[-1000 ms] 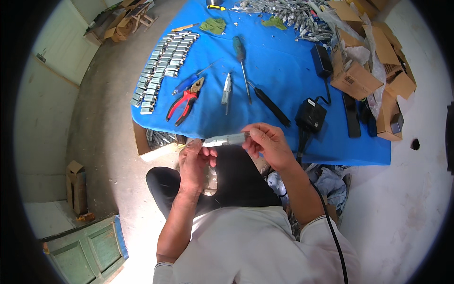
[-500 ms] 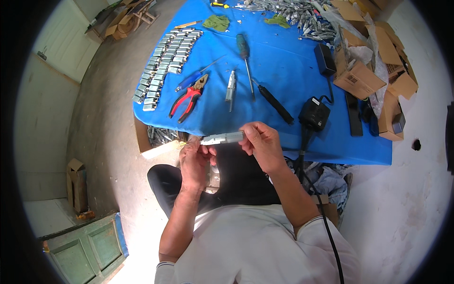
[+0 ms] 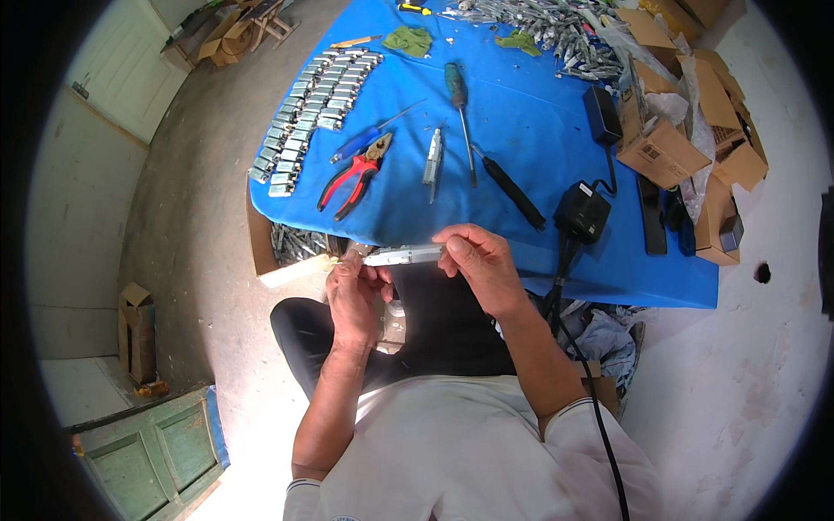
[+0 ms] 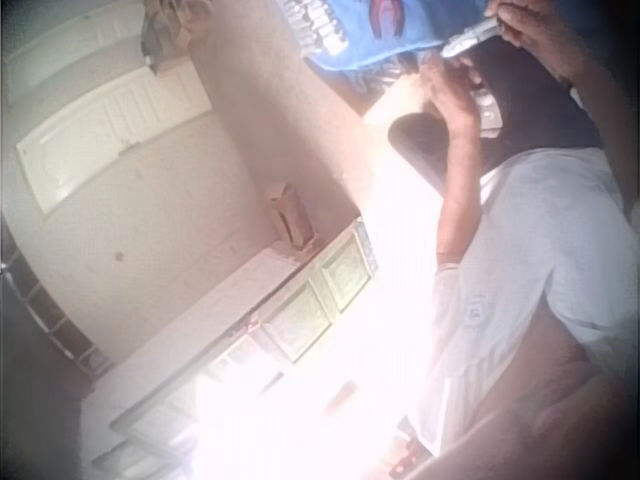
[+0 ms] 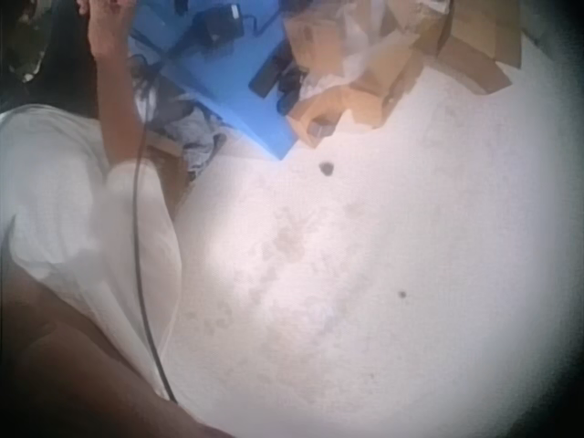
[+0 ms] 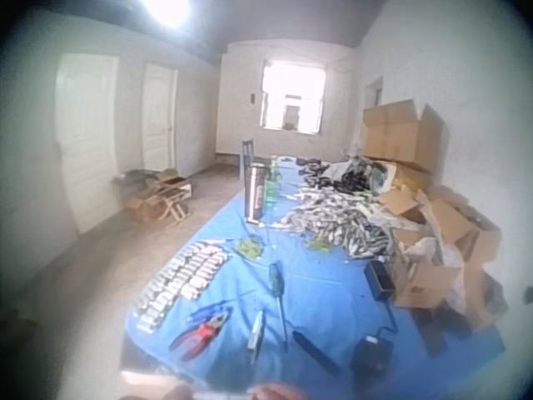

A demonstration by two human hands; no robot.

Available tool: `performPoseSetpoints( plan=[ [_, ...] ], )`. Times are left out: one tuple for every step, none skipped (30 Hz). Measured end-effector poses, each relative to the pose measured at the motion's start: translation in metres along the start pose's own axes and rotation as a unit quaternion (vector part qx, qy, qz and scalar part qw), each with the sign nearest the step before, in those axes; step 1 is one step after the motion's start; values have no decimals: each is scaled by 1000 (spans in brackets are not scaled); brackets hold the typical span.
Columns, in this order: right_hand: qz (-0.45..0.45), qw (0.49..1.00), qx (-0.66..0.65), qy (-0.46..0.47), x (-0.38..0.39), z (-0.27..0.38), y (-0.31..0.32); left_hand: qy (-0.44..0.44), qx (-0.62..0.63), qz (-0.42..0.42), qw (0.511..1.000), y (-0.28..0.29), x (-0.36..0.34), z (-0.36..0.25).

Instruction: The person sits at a blue table and uses a screwdriver to pry open cylindrical battery casings. They remove internal components and place the opened batteries into a cardboard box on the floor. The person repeatedly picks up batteries, opens them, and discards the casings.

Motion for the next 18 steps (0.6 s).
performPoseSetpoints(
  plan=[
    [2,1000,5,4,-1,0,0,-2,0,0,1000,0,0,-1],
    [4,1000,10,8,-1,-1,1,1,-6,1,1000,0,0,-2],
    [6,1000,15,11,-1,-1,1,3,-13,2,1000,0,0,-3],
    [7,1000,16,13,-2,-1,0,6,-20,4,1000,0,0,-4],
    [8,1000,16,16,-2,-1,0,2,-26,6,1000,1,0,-4],
    [9,1000,17,18,-2,0,-1,-3,-33,8,999,2,0,-5],
    [8,1000,6,16,-3,0,-1,-8,-39,10,999,2,0,-6],
    [6,1000,-4,13,-3,0,-2,-4,-41,11,999,3,0,-6],
    [4,1000,-16,11,-4,0,-2,0,-43,13,999,3,1,-6],
    [7,1000,-15,8,-5,0,-2,3,-46,14,999,4,1,-5],
    [11,1000,-15,5,-5,0,-2,1,-46,11,999,5,3,-6],
    [15,1000,-14,2,-6,0,-1,0,-45,8,999,5,4,-5],
    [14,1000,-18,2,-6,0,-2,-2,-44,6,999,6,4,-5],
    [13,1000,-23,2,-6,1,-4,0,-47,2,999,7,4,-5],
    [12,1000,-27,1,-6,2,-5,3,-49,-2,999,8,4,-6],
    [10,1000,-28,3,-6,1,-5,5,-50,-5,999,9,3,-6],
    [8,1000,-28,6,-6,0,-6,5,-47,-10,999,10,3,-5],
    [5,1000,-29,9,-6,0,-6,6,-45,-13,999,11,3,-5]
  ],
)
Point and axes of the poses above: each hand's wrist, its own x-axis away from the middle knuckle, its own y-axis out of the back of the hand, z = x × y, the point moved 4 cm from there along -x, towards the middle knuckle, and after that the axes turned 1 degree about x, right-handed, at the moved point
